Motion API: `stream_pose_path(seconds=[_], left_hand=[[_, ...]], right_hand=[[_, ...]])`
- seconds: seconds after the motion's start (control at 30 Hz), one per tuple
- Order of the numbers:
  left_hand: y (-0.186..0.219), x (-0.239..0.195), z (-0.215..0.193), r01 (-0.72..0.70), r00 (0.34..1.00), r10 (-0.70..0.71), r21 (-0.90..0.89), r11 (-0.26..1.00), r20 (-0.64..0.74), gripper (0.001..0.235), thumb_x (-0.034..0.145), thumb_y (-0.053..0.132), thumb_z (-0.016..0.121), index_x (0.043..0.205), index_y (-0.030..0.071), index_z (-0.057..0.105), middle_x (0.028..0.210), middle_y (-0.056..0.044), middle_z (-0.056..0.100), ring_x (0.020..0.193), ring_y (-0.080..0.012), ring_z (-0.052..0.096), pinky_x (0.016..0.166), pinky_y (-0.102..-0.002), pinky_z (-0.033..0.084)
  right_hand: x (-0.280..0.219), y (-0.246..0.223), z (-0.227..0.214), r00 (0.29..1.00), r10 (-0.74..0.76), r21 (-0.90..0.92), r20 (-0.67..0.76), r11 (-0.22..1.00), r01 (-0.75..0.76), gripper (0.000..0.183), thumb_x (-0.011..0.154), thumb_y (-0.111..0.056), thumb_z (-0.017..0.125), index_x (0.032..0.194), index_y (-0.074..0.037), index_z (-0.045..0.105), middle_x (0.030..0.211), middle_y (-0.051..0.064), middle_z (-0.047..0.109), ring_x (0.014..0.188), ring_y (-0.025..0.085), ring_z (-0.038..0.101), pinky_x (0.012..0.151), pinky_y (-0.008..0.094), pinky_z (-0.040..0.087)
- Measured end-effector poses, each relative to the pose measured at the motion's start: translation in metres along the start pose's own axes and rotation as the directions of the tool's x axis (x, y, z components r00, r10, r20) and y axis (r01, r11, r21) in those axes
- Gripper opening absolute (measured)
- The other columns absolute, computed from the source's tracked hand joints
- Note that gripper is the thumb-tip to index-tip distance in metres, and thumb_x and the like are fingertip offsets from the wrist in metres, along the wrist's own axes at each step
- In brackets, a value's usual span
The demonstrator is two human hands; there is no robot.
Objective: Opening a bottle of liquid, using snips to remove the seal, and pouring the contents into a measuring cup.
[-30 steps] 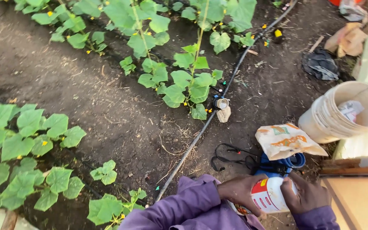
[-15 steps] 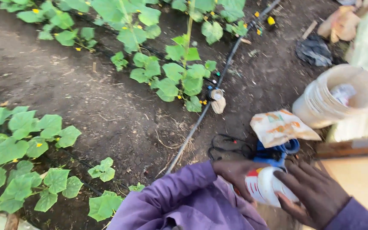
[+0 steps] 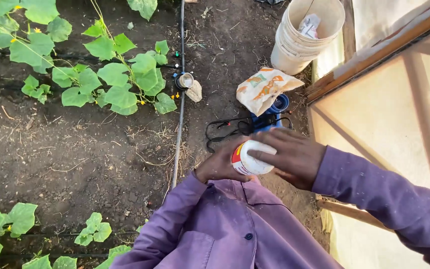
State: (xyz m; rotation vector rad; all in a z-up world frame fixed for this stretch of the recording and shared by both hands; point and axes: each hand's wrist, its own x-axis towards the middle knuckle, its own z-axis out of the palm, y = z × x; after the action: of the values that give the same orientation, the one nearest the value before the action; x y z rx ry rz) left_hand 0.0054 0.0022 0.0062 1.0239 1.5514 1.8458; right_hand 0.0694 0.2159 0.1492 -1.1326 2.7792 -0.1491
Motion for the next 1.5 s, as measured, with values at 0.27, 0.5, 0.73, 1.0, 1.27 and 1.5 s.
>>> stream_pose_path(seconds=[0.27, 0.5, 0.73, 1.0, 1.27, 1.5], left_hand=[[0.002, 0.004, -0.001, 0.055, 0.998, -0.052, 0.074, 0.996, -0.032, 0.096, 0.059, 0.003, 0.096, 0.143, 0.01, 0.049, 0.124, -0.024, 0.059, 0.118, -0.0475, 0.058, 0.106, -0.064, 0.047], [-0.015, 0.001, 0.0, 0.047, 0.997, -0.035, 0.181, 0.982, -0.07, 0.099, 0.057, 0.011, 0.097, 0.145, 0.016, 0.051, 0.129, -0.019, 0.059, 0.125, -0.0394, 0.052, 0.114, -0.058, 0.036], [-0.023, -0.002, -0.002, 0.029, 0.999, -0.026, 0.068, 0.997, -0.045, 0.098, 0.057, 0.008, 0.097, 0.144, 0.012, 0.051, 0.127, -0.025, 0.057, 0.121, -0.0447, 0.053, 0.112, -0.066, 0.038], [-0.029, 0.001, 0.003, -0.057, 0.99, 0.064, 0.058, 0.997, -0.124, 0.097, 0.06, 0.004, 0.097, 0.145, 0.01, 0.05, 0.126, -0.027, 0.055, 0.119, -0.0463, 0.052, 0.11, -0.066, 0.04], [-0.036, -0.001, 0.004, -0.108, 0.982, 0.119, 0.076, 0.991, -0.148, 0.094, 0.061, 0.003, 0.096, 0.143, 0.01, 0.051, 0.13, -0.023, 0.056, 0.121, -0.0431, 0.051, 0.111, -0.066, 0.037], [-0.041, -0.001, 0.005, -0.181, 0.969, 0.186, 0.047, 0.982, -0.161, 0.088, 0.064, 0.014, 0.096, 0.14, 0.006, 0.052, 0.127, -0.02, 0.054, 0.123, -0.0426, 0.052, 0.112, -0.062, 0.035]], right_hand=[[-0.004, 0.009, 0.023, 0.934, 0.354, -0.095, 0.044, 0.932, -0.349, 0.069, 0.086, -0.074, 0.055, 0.135, -0.025, 0.055, 0.099, 0.004, 0.067, 0.08, 0.031, 0.075, 0.069, 0.047, 0.061], [0.001, 0.016, 0.024, 0.999, 0.022, 0.056, 0.028, 0.998, -0.024, 0.037, 0.092, -0.021, 0.059, 0.128, -0.019, 0.061, 0.119, 0.014, 0.058, 0.098, 0.043, 0.066, 0.078, 0.052, 0.059], [0.003, 0.011, 0.014, 0.997, 0.039, 0.164, 0.072, 0.985, -0.05, 0.051, 0.083, -0.007, 0.067, 0.132, -0.018, 0.06, 0.129, 0.018, 0.055, 0.112, 0.047, 0.062, 0.092, 0.057, 0.054], [0.008, 0.005, 0.028, 0.866, 0.488, -0.017, 0.109, 0.872, -0.489, 0.079, 0.088, -0.077, 0.054, 0.136, -0.014, 0.054, 0.091, 0.011, 0.071, 0.073, 0.035, 0.076, 0.066, 0.048, 0.063], [0.005, 0.016, 0.018, 0.983, 0.183, 0.099, 0.03, 0.978, -0.185, 0.051, 0.083, -0.019, 0.065, 0.134, -0.02, 0.059, 0.127, 0.015, 0.059, 0.096, 0.044, 0.068, 0.077, 0.054, 0.06], [0.003, 0.024, -0.014, 0.873, 0.48, 0.814, 0.082, 0.474, -0.337, 0.062, 0.079, -0.01, 0.078, 0.138, -0.004, 0.062, 0.123, 0.023, 0.067, 0.109, 0.046, 0.071, 0.094, 0.056, 0.06]])
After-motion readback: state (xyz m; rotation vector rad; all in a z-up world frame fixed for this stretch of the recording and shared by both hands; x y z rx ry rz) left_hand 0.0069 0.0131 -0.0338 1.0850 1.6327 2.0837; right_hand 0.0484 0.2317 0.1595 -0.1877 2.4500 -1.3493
